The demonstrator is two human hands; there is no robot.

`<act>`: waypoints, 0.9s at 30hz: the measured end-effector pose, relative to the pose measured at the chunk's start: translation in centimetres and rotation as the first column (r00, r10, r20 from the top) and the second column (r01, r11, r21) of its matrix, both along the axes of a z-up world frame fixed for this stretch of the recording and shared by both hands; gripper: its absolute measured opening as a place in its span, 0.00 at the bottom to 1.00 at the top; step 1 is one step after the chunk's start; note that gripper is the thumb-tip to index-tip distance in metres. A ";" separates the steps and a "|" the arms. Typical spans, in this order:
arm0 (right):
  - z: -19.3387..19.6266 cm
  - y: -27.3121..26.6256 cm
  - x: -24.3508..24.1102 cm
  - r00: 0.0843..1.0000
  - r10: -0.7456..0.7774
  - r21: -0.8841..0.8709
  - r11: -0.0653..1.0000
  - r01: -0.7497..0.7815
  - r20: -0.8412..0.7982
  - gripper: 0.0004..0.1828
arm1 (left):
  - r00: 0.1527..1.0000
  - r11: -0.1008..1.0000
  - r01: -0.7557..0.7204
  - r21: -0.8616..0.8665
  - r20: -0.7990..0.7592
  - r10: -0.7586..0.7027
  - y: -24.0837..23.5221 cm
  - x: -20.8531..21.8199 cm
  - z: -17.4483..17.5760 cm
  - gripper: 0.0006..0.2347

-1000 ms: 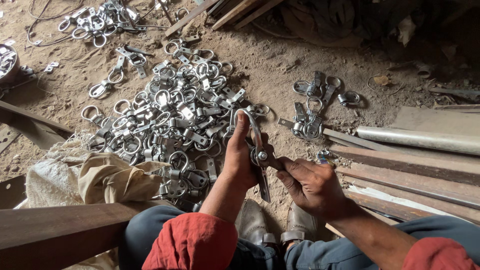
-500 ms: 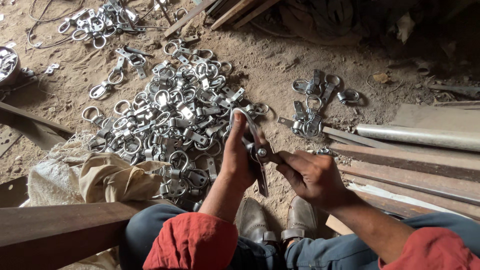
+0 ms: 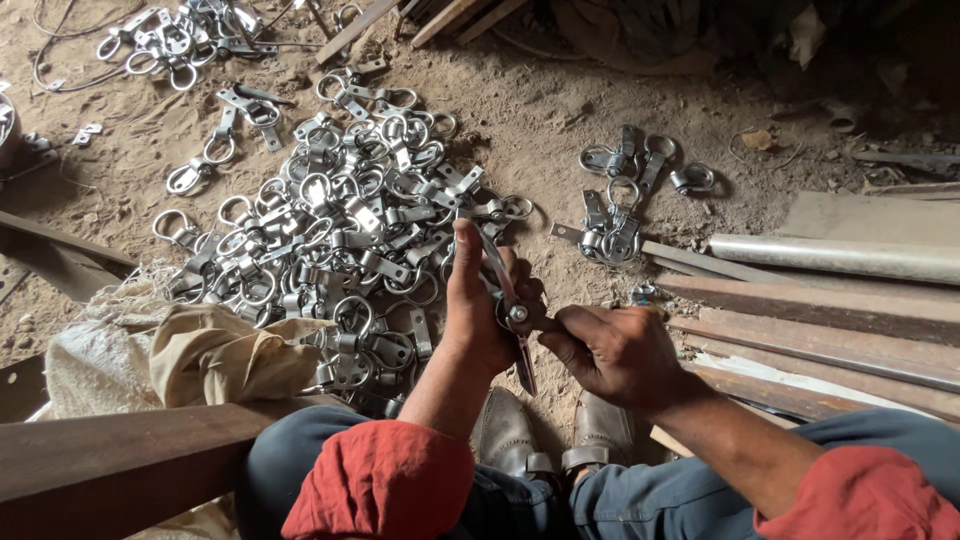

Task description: The person assembles metal components by inserting a bolt through a U-shaped bracket and a circular loop, then tightens the bolt using a wrench and by hand.

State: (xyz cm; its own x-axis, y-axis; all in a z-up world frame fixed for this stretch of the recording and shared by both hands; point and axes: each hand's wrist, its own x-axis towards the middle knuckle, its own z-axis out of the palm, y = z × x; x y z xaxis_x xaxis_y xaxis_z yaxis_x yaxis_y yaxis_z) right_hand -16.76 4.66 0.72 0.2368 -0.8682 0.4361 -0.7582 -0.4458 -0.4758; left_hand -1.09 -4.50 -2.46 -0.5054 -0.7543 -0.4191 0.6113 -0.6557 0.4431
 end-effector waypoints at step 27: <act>-0.6 -1.4 -2.7 0.994 0.073 0.022 0.997 -0.075 0.087 0.12 | 0.997 0.997 0.045 -0.060 0.059 -0.042 -0.5 -0.6 0.8 0.27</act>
